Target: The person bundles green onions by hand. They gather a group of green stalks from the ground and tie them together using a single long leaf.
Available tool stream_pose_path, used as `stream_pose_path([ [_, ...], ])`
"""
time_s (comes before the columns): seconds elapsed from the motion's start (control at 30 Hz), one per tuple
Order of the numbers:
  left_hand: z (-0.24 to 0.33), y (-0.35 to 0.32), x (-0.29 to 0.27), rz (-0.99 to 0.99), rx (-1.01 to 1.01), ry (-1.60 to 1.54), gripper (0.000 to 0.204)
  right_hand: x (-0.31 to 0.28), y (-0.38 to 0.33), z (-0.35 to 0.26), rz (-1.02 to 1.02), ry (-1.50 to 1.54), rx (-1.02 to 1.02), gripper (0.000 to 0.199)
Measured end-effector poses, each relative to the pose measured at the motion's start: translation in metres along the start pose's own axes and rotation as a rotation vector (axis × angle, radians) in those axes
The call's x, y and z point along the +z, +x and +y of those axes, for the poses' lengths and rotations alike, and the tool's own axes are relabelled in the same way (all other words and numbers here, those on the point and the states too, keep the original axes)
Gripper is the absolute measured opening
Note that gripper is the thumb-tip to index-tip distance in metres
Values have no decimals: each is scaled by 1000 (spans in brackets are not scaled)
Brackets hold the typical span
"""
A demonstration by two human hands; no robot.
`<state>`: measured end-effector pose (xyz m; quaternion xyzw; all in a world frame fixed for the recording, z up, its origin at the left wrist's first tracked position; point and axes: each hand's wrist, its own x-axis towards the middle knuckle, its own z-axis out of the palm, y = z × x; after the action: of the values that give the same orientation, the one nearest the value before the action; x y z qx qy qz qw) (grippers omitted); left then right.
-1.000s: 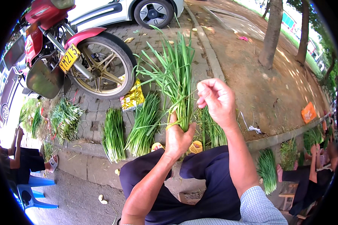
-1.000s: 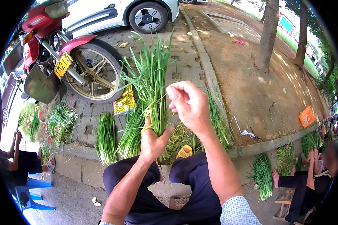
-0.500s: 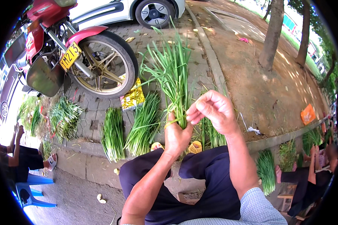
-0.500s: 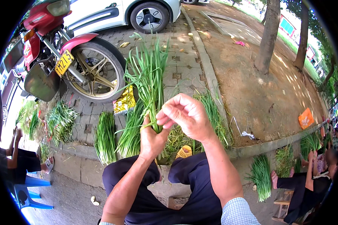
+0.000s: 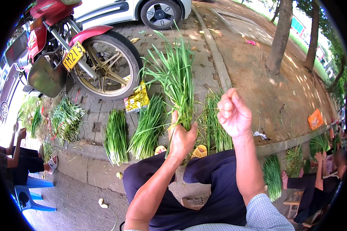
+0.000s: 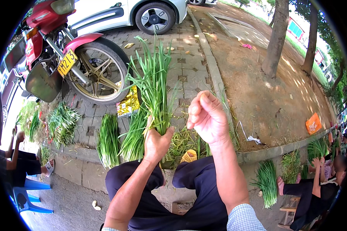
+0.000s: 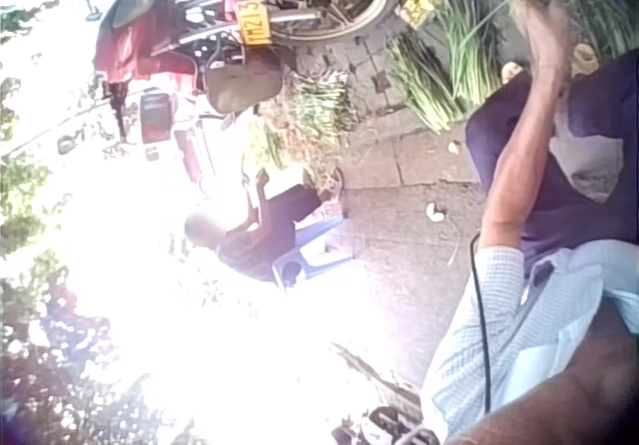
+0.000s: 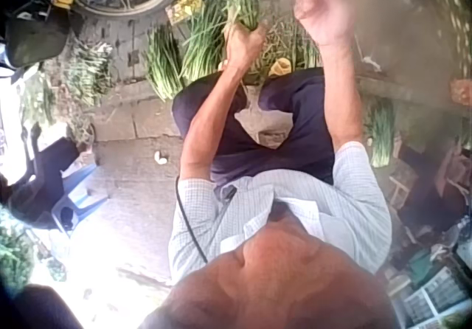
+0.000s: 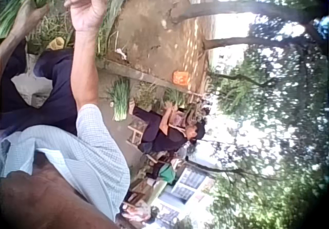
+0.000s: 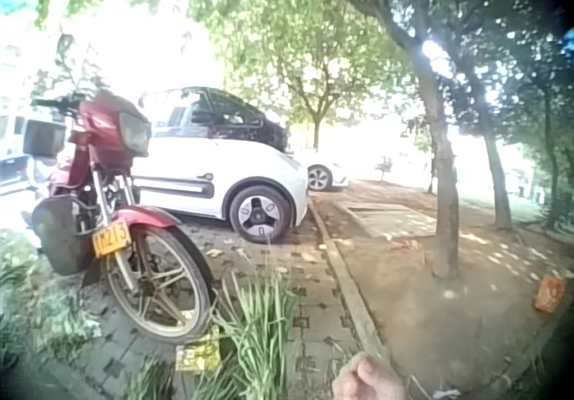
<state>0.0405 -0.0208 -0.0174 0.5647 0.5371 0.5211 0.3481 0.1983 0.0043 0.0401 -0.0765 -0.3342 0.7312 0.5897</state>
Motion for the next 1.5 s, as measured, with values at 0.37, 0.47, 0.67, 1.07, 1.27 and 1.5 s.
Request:
stream_pose_path([
  [0.37, -12, 5, -1, 55, 71, 67, 40, -16, -4, 0, 164, -1103, 476, 10],
  [0.47, -21, 6, 1, 99, 127, 139, 42, -22, -9, 26, -41, -1552, 462, 11],
  [0.67, -32, 5, 2, 178, 152, 224, 41, -17, -14, 40, -298, -1889, 519, 22],
  [1.07, -20, 1, 5, 153, 192, 259, 29, 36, 17, 65, 45, -1704, -404, 16],
  [1.27, -18, 1, 5, 171, 246, 246, 33, 27, 17, 63, 80, -1769, -353, 12],
  [1.5, -13, 0, 6, 157, 29, 168, 29, 19, 18, 51, 166, -1135, -78, 13],
])
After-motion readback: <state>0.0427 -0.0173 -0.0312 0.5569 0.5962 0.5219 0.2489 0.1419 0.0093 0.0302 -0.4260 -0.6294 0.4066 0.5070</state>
